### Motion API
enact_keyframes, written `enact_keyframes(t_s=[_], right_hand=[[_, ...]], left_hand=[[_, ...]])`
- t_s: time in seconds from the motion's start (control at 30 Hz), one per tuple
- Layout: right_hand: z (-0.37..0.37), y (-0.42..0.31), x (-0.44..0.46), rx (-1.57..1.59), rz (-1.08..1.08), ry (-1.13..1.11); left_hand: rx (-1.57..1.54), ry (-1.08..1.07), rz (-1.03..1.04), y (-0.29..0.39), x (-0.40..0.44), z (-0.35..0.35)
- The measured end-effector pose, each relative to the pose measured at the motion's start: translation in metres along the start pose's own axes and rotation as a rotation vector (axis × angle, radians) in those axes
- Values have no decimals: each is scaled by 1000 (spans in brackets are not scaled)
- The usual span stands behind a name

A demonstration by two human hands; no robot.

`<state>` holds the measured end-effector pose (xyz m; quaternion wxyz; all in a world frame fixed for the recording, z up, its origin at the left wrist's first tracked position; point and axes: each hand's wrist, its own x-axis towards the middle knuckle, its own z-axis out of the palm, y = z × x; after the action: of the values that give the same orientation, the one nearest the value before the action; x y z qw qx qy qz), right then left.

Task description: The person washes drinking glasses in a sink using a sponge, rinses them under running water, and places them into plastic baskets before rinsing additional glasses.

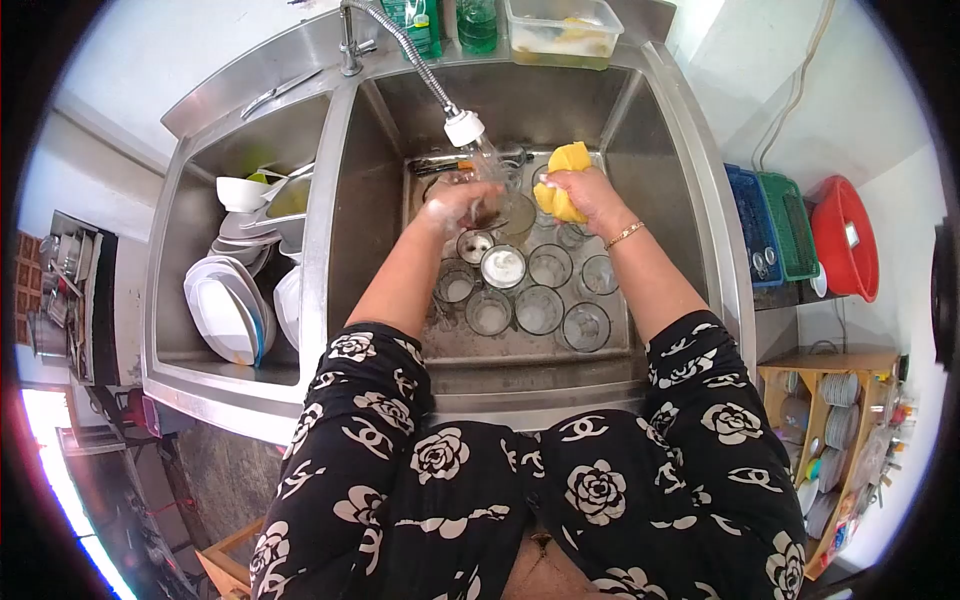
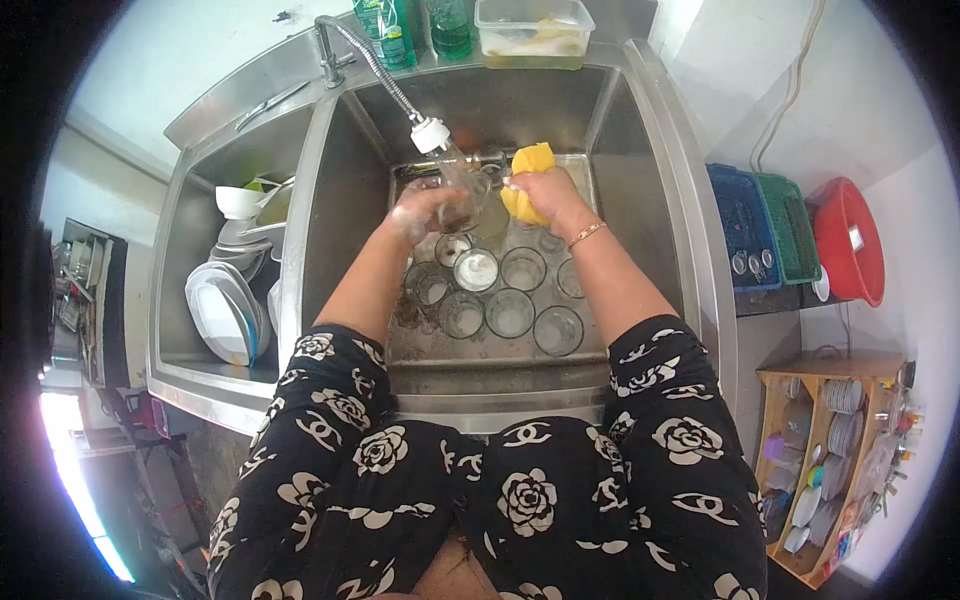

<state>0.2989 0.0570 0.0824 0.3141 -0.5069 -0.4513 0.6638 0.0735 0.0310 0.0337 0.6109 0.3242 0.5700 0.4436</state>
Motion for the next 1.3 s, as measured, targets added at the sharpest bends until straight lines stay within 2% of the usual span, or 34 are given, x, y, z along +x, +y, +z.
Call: enact_keyframes(t_s=[0.07,0.17,0.4,0.53,0.63,0.77,0.8,0.9,0.93,1.03,1.07,1.2,1.3], right_hand=[[0,0,1,-9,-2,15],[1,-3,-2,-7,1,8],[2,-1,0,-4,2,10],[1,-5,-4,28,4,29],[3,-6,-5,26,1,14],[-2,-1,2,-18,-28,36],[0,0,3,-32,-34,46],[0,-3,-1,-12,6,31],[-2,-5,-2,-6,3,35],[-1,-2,0,4,-7,26],[-2,1,5,-2,-17,19],[1,-3,-1,-11,-5,1],[1,-1,0,-7,8,5]], left_hand=[[129,196,195,-7,9,7],[215,284,391,2,-2,12],[-92,157,386,0,-3,15],[-129,252,401,5,-3,18],[-68,135,428,-7,4,14],[-75,135,365,7,-9,16],[-70,81,427,2,-4,15],[-250,1,199,2,-3,6],[-44,54,112,19,-21,8],[-404,-240,-140,24,-19,-13],[-288,-73,-175,21,-23,-13],[-473,-81,-352,4,-7,-35],[-662,-16,-361,-8,2,-42]])
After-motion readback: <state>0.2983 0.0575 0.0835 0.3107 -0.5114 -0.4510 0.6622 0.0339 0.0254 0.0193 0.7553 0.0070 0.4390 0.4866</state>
